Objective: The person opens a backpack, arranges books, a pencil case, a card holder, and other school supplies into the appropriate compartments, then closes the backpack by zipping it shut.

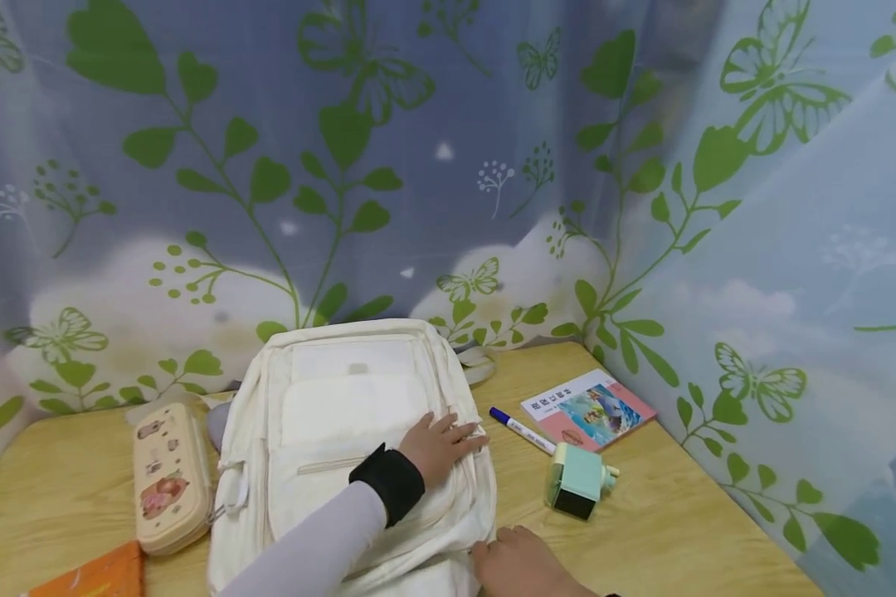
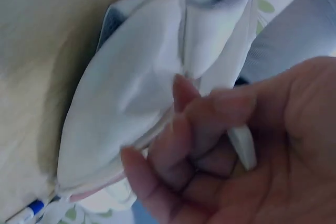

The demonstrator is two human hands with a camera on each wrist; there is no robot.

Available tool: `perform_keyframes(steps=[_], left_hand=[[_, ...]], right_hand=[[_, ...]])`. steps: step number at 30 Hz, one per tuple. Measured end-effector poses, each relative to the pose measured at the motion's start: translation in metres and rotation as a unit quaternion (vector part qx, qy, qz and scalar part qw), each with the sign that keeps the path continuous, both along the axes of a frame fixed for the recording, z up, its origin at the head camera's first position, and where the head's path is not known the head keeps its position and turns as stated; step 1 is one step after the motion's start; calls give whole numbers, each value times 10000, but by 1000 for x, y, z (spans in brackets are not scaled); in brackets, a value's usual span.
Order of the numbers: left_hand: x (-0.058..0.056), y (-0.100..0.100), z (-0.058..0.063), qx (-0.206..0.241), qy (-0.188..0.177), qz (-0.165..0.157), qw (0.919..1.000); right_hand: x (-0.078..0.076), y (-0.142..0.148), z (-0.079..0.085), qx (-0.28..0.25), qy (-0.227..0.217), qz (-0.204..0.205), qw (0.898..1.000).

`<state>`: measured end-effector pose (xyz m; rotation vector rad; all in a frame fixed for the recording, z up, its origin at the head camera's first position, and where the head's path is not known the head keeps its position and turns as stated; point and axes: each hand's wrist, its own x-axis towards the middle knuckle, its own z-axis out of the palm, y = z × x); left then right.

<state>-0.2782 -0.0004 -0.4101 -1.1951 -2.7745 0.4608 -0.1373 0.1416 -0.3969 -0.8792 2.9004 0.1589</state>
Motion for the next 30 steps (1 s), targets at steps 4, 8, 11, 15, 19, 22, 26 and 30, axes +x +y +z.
perform_keyframes(steps=[4, 8, 11, 15, 19, 22, 26, 30], left_hand=[[10, -15, 20, 565, -489, -131, 9971], [37, -36, 41, 1391, -692, -542, 9864], [65, -42, 50, 1945, -1230, -861, 9693], [91, -35, 43, 1983, -1636, -1216, 9587], [104, -20, 28, 1916, -1060, -1493, 9642], [108, -15, 24, 1940, -724, -1400, 9683], [113, -18, 27, 1823, -656, -1266, 9728], [119, -23, 28, 1610, -558, -1366, 9759]], right_hand=[[-2, 7, 9, -909, -509, -720, 9919], [2, 21, 11, -2112, -560, -871, 9720], [6, 29, 7, -2870, -419, -501, 9557], [8, 31, 2, -3250, -22, 20, 9457], [14, 32, -2, -3138, 288, 73, 9490], [13, 36, 0, -3067, -13, 82, 9518], [4, 45, 7, -2759, 95, -121, 9611], [-10, 50, 8, -2058, 808, 3, 9753]])
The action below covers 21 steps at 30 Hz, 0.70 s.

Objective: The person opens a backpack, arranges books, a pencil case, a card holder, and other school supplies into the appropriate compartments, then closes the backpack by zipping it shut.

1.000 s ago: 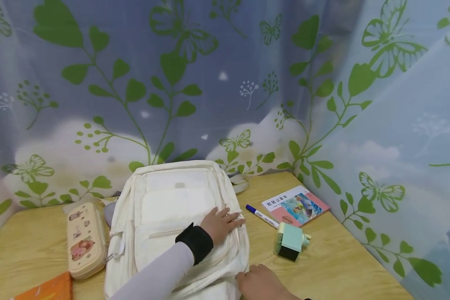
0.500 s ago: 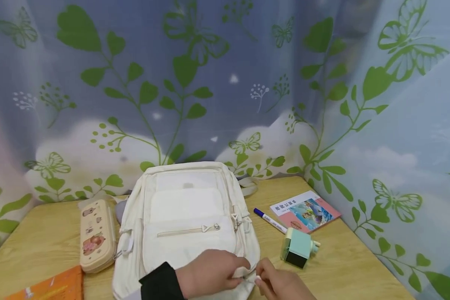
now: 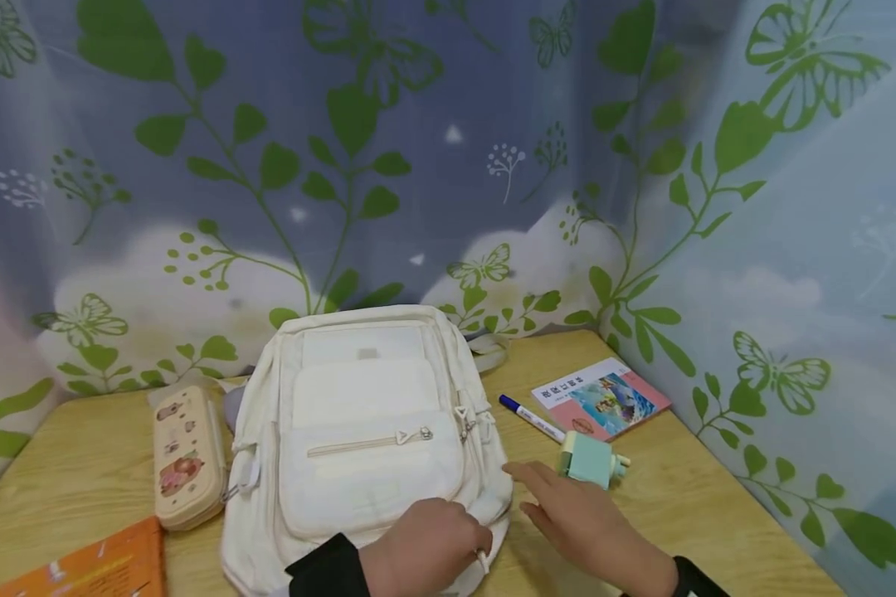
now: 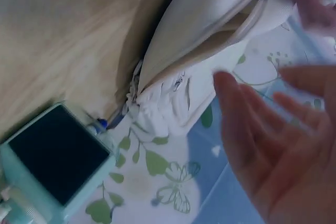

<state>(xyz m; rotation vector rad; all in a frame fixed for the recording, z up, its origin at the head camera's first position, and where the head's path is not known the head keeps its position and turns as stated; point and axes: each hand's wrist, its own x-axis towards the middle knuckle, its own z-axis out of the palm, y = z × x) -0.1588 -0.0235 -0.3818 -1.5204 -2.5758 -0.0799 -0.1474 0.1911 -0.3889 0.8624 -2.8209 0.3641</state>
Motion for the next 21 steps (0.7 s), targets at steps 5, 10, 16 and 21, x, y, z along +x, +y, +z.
perform_keyframes(steps=[5, 10, 16, 21], left_hand=[[8, -5, -4, -471, 748, -221, 9958], [12, -8, -9, -413, 726, -125, 9964], [16, -20, -2, -295, 79, 303, 9991], [17, -45, 7, 125, -1068, 964, 9895]], right_hand=[[-16, -14, -9, 863, 266, 1195, 9887], [-20, -30, -15, 1275, 442, 1050, 9853], [-20, -35, -14, 1009, 306, 724, 9918], [-22, -33, -13, 901, 211, 546, 9942]])
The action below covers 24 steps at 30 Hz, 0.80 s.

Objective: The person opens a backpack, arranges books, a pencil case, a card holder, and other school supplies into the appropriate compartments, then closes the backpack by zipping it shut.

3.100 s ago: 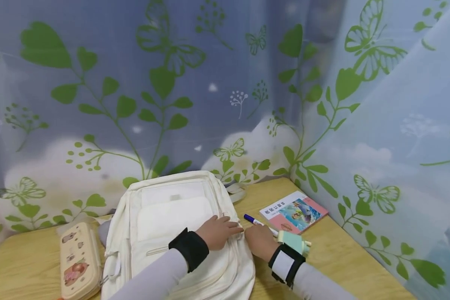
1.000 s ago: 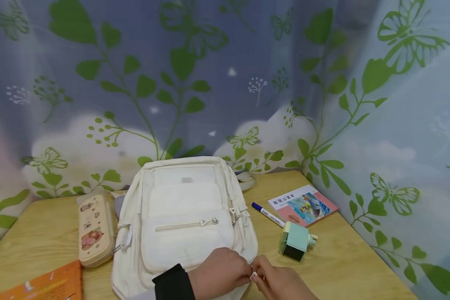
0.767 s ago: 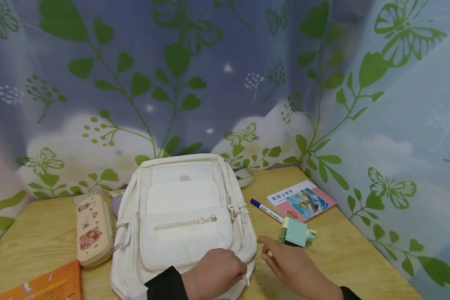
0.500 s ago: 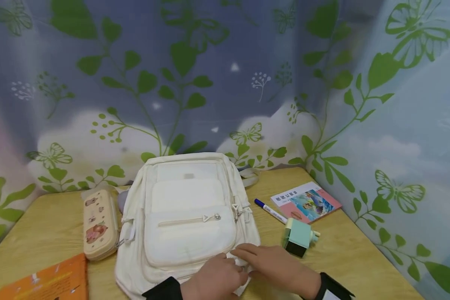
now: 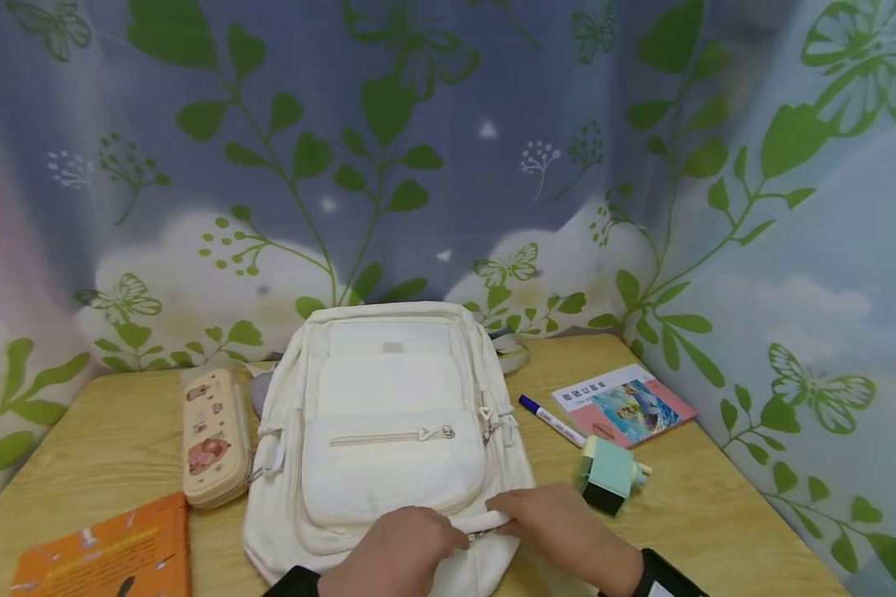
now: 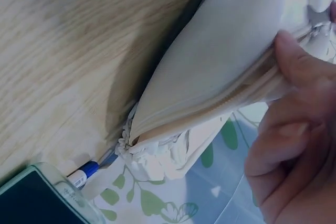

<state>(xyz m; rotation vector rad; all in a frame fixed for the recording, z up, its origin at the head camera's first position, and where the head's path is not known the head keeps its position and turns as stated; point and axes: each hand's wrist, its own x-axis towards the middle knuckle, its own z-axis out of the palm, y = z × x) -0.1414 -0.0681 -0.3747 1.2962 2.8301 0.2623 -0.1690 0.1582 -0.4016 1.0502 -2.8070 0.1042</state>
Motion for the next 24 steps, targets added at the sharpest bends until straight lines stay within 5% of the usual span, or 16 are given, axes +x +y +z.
perform_keyframes(steps=[4, 11, 16, 19, 24], left_hand=[[3, -36, 3, 527, -772, 360, 9950], [1, -113, 6, 1417, -2108, 954, 9625], [0, -153, 7, 1419, -1969, 1539, 9578], [1, -162, 3, 1381, -2034, 1621, 9557], [4, -167, -4, 1413, -1970, 1516, 9583]], right_hand=[[0, 2, 1, -5, -315, -443, 9985], [-3, 2, 7, -45, -305, -682, 9972], [-9, 4, 9, 44, -439, -1128, 9926], [-10, 7, 11, 177, -502, -1202, 9913], [-10, -8, 14, 676, 121, -471, 9965]])
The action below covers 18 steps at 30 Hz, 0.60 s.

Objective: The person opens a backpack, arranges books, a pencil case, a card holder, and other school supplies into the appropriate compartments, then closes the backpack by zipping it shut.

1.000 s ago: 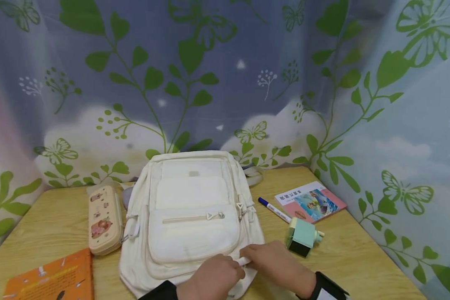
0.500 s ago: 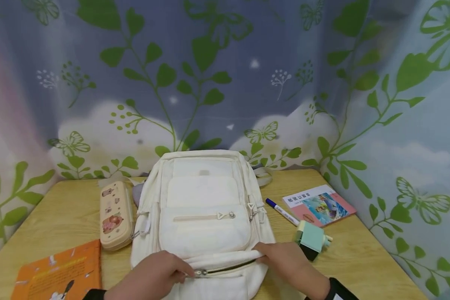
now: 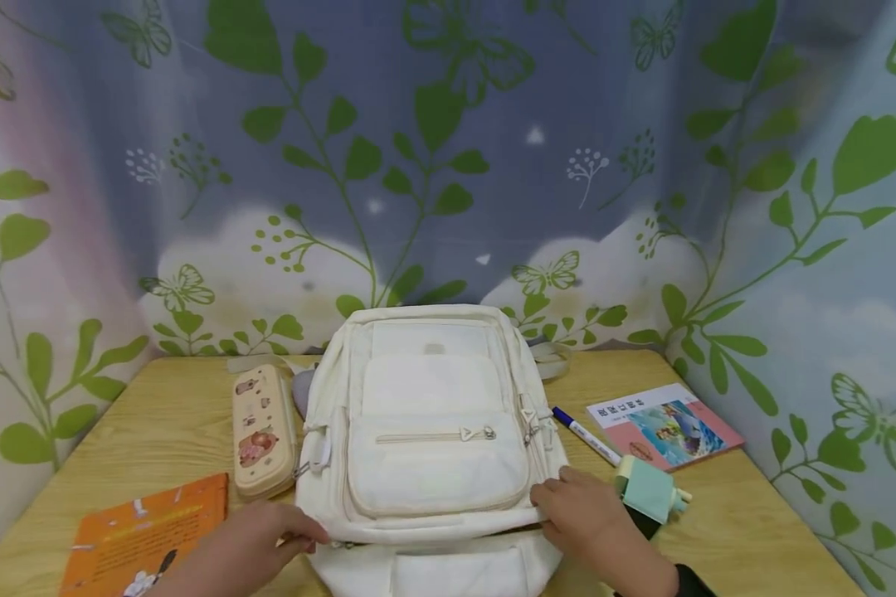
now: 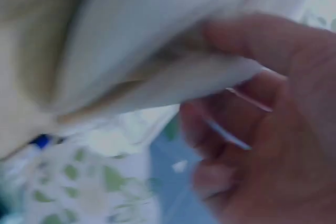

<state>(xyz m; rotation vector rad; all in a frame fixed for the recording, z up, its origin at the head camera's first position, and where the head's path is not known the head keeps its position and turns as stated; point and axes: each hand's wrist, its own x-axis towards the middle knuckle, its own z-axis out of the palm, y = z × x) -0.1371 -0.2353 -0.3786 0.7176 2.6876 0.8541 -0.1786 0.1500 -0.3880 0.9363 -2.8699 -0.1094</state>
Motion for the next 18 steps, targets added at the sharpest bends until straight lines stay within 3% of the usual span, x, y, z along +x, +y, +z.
perform_keyframes(steps=[3, 6, 9, 12, 14, 18], left_hand=[[0, -2, -2, 19, 58, 56, 10000], [0, -7, -2, 88, -226, 243, 9994], [0, -14, -4, 32, -478, 577, 9972], [0, -21, -8, -144, -164, 793, 9966], [-2, -24, -9, -339, 165, 1097, 9932], [-10, -24, -7, -957, 811, 1840, 9749]], right_hand=[[4, -20, -1, 295, 441, 660, 9964], [9, -40, -2, 316, 335, 1171, 9921], [13, -55, -3, 255, 10, 1381, 9901], [15, -60, -5, 187, -249, 1352, 9903], [15, -59, -4, 148, -415, 1300, 9905], [15, -55, -1, 136, -376, 1363, 9899]])
